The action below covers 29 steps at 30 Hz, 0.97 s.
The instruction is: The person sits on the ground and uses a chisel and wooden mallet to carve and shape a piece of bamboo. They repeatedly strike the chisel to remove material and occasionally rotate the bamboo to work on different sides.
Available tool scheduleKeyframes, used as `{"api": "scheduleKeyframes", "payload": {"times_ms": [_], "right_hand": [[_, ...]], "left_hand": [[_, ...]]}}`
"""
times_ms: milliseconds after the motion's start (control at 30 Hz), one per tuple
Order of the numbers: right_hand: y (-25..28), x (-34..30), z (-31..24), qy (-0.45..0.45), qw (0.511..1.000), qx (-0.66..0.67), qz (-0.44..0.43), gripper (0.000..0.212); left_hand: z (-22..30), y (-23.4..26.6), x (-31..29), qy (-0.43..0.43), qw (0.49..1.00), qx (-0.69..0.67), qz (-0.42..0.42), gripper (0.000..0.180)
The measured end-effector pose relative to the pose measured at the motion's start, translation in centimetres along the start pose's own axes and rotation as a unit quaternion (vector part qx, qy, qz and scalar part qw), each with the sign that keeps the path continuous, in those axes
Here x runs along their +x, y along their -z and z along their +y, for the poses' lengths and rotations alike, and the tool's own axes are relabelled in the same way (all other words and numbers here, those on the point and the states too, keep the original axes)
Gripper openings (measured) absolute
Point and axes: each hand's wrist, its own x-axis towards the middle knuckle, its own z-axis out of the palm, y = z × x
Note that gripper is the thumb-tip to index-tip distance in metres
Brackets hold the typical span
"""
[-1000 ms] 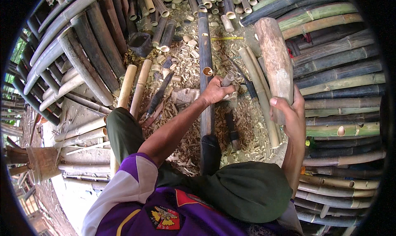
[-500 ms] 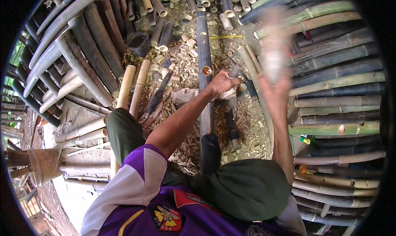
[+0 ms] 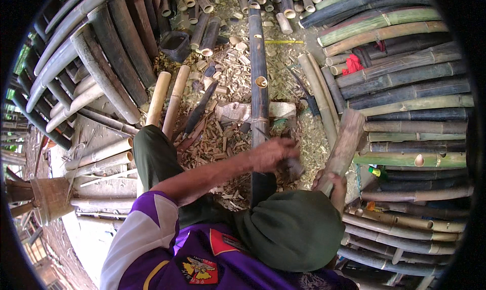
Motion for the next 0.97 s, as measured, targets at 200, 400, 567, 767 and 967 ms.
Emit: {"api": "scheduleKeyframes", "payload": {"times_ms": [200, 400, 567, 767, 967], "right_hand": [[0.7, -3.2, 3.9, 0.011, 0.999, -0.003, 0.031, 0.048], [-0.8, -4.3, 5.0, 0.003, 0.987, -0.052, 0.155, 0.068], [-2.8, -5.0, 3.8, -0.006, 0.990, -0.002, 0.138, 0.073], [-0.6, -4.4, 3.7, 0.048, 0.991, -0.029, 0.118, 0.080], [-2.9, -7.7, -4.4, 0.261, 0.922, -0.218, 0.184, 0.072]], "left_hand": [[0.1, -1.5, -3.1, 0.020, 0.996, -0.004, -0.082, 0.059], [-1.2, -2.3, -3.8, 0.017, 0.999, -0.029, -0.032, 0.054], [-0.8, -1.9, -4.1, 0.021, 0.999, -0.047, -0.001, 0.045], [-1.2, -2.2, -2.0, 0.017, 0.990, -0.116, 0.079, 0.037], [-2.1, -0.6, 1.7, 0.148, 0.971, -0.142, 0.121, 0.035]]}}
